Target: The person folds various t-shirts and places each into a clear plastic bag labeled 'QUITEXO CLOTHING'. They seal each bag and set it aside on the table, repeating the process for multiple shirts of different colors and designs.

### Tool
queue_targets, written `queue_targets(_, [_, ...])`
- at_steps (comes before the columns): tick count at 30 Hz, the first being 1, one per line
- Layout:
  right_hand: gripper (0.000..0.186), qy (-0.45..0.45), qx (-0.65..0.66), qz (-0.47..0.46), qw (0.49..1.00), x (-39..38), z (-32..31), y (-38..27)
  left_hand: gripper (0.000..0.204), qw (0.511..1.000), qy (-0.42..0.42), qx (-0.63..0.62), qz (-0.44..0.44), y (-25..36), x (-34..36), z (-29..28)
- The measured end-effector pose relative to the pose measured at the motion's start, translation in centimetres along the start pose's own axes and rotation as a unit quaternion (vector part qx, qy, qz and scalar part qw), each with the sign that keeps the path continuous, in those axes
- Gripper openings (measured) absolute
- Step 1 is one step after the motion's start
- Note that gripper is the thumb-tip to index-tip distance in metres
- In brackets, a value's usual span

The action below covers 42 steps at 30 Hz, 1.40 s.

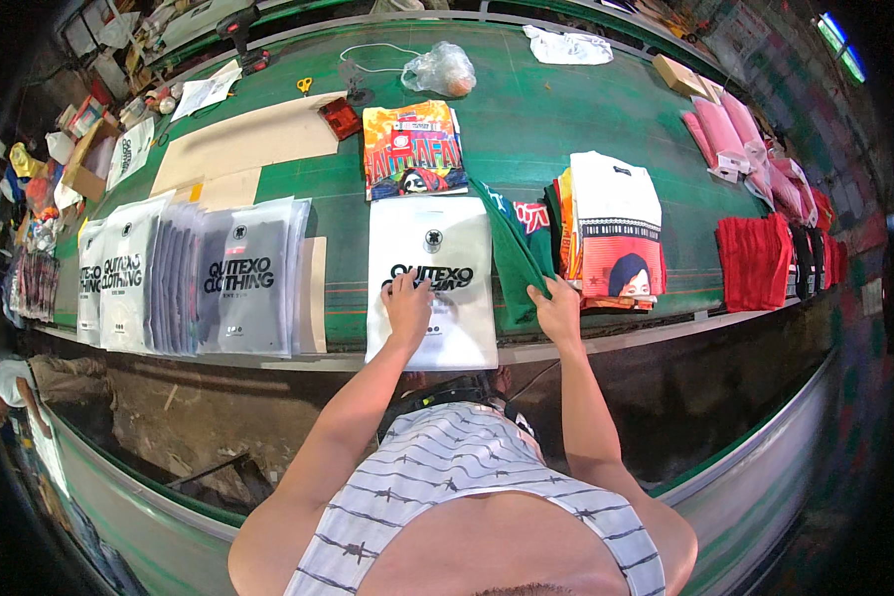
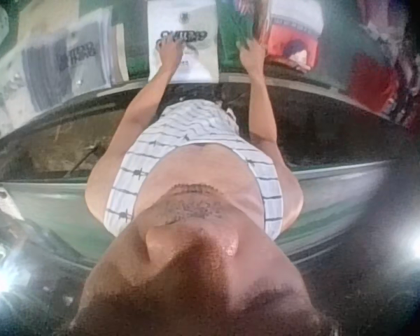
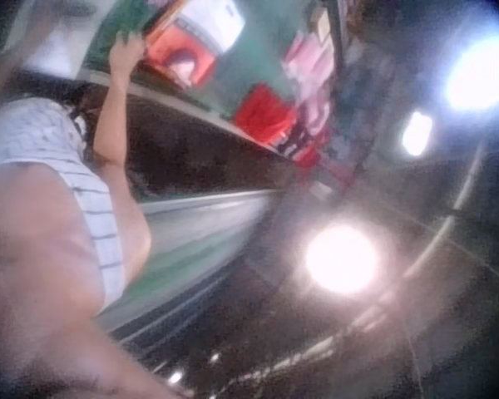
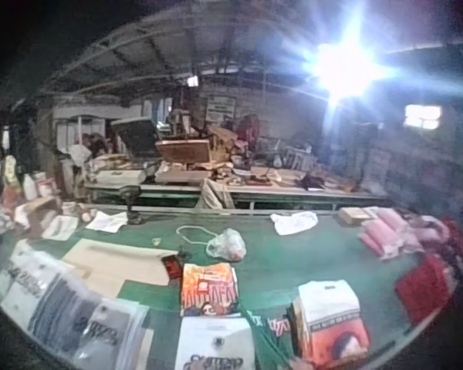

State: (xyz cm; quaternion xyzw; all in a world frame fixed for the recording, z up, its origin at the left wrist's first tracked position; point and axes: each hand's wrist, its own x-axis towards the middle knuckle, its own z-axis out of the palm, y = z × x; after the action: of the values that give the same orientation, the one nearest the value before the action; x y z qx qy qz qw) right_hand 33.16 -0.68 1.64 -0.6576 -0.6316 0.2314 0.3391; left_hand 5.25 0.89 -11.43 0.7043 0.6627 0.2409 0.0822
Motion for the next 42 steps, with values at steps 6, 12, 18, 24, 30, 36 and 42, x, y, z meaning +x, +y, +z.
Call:
queue_targets(6, [0.023,0.011,0.004,-0.023,1.000,-0.5,-0.1,0.7,0.016,0.999,0.025,-0.030,0.004,0.1,0.5,-0.7])
queue_targets(12, [0.020,0.044,0.059,-0.014,0.997,-0.3,-0.9,-0.1,0.028,0.964,-0.215,-0.044,0.151,-1.1,5.5,-6.0])
queue_targets(18, [0.019,0.066,0.144,0.000,0.987,0.2,-1.3,-1.3,0.028,0.945,-0.227,0.031,0.234,0.2,11.5,-12.7])
queue_targets(24, [0.019,0.051,0.101,-0.020,0.993,0.3,-1.3,-2.4,0.030,0.931,-0.273,0.178,0.165,-2.3,11.4,-10.1])
queue_targets(30, [0.020,0.021,0.043,-0.035,0.998,-0.7,0.0,-1.7,0.017,0.961,-0.241,0.009,0.132,0.7,4.0,-6.0])
queue_targets(36, [0.022,0.037,0.028,-0.097,0.994,-0.3,1.1,-2.3,0.055,0.971,-0.221,-0.018,0.086,4.4,-2.3,-4.0])
queue_targets(42, [0.023,0.014,0.051,-0.102,0.993,0.9,1.3,-3.2,0.049,0.976,-0.173,0.009,0.136,2.9,-2.7,-1.7])
